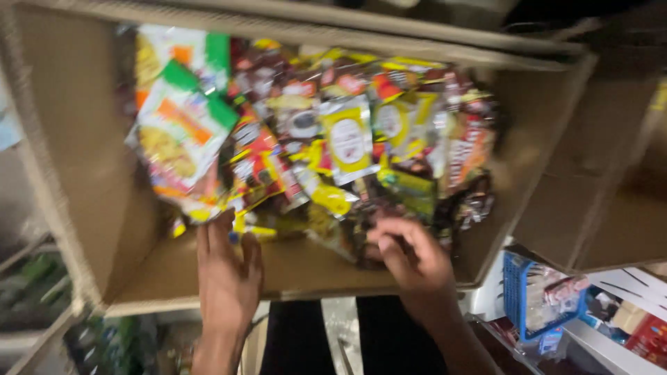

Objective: The person sorts various snack packets from a large cardboard box into a blue plastic basket. They pick up items like Mama Sita's and other packaged snacks, place them into the basket, and occasionally move the basket to a nearby shelf.

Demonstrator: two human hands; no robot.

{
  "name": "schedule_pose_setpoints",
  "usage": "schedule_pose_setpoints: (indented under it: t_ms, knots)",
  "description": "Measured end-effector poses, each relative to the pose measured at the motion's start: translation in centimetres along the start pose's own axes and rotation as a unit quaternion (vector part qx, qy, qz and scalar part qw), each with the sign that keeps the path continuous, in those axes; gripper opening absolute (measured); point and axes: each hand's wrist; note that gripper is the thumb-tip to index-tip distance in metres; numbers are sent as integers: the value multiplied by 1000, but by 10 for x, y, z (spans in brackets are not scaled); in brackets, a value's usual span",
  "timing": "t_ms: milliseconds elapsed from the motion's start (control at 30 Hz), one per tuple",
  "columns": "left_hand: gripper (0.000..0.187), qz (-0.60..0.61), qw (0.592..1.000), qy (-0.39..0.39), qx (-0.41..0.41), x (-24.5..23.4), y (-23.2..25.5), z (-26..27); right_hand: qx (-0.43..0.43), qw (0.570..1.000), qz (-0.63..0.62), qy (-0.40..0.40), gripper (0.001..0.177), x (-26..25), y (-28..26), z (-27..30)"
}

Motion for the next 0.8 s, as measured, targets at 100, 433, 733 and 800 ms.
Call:
schedule_pose_setpoints:
  t_ms: [100, 433, 733, 800]
  knots:
    - [39, 20, 997, -37, 57, 23, 42, 14, 73, 996, 2, 59, 19, -43, 28, 28]
    - [22, 61, 964, -119, 228, 138, 168, 125, 58, 955, -229, 180, 19, -155, 88, 119]
    - [21, 118, 868, -359, 321, 301, 250, 244, 10, 929, -241, 280, 13, -269, 212, 187]
    - [22, 33, 875, -410, 256, 358, 239, 266, 100, 910, -139, 377, 15, -290, 259, 197]
Point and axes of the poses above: each hand's wrist, its own z-axis away from the middle knuckle, its own x-axis out of the palm, y = z × x, and after that the axes turned 1 degree about x, right-handed
